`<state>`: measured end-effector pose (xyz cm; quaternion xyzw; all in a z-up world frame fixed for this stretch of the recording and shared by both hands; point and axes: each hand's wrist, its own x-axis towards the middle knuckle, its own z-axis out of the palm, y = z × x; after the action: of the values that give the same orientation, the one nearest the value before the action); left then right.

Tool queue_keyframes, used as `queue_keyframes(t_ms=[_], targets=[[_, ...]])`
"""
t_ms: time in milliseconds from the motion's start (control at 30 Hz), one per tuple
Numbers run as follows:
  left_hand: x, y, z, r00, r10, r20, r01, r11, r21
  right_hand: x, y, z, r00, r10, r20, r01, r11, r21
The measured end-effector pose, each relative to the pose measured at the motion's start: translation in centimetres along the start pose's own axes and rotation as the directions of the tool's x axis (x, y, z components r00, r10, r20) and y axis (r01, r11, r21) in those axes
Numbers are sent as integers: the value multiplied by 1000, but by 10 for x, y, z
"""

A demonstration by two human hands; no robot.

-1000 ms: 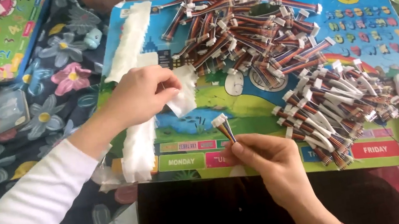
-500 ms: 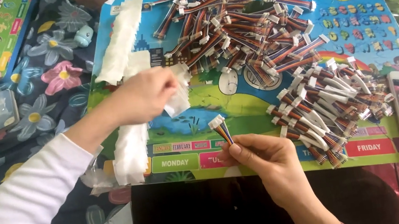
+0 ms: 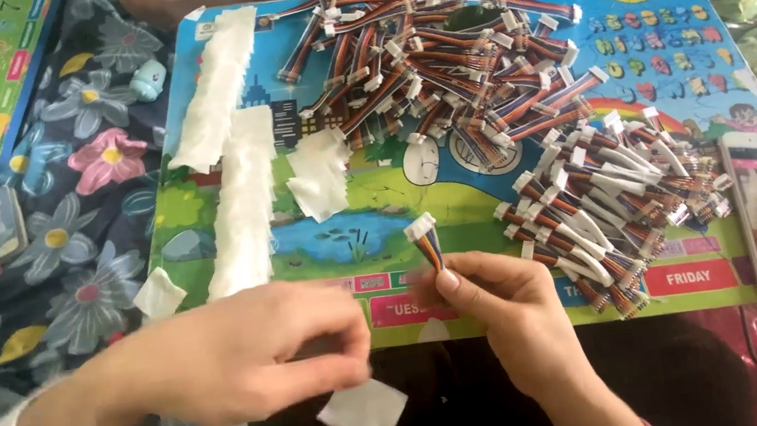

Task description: Wrapping small electronic wire connectors with white adhesive strips and organizing them into piles.

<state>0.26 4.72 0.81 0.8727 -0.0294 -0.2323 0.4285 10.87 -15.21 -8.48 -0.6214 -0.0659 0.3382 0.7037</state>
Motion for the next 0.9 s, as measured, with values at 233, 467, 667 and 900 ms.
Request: queue_keyframes(t_ms=[233, 467, 667, 900], targets=[[19, 10, 18, 955, -176, -237, 141, 978, -155, -21, 4, -2, 958, -54, 280, -40, 947, 318], [27, -6, 42, 946, 17, -323, -237, 716, -657, -34, -6, -3, 993, -48, 108, -5, 896, 445], [28, 21, 43, 899, 43, -436, -261, 853, -453, -45, 1, 5, 975, -214, -65, 218, 975, 47], [32, 30, 45, 824, 49, -565, -247, 927, -280, -56, -16, 13, 925, -374, 66, 376, 927, -15]])
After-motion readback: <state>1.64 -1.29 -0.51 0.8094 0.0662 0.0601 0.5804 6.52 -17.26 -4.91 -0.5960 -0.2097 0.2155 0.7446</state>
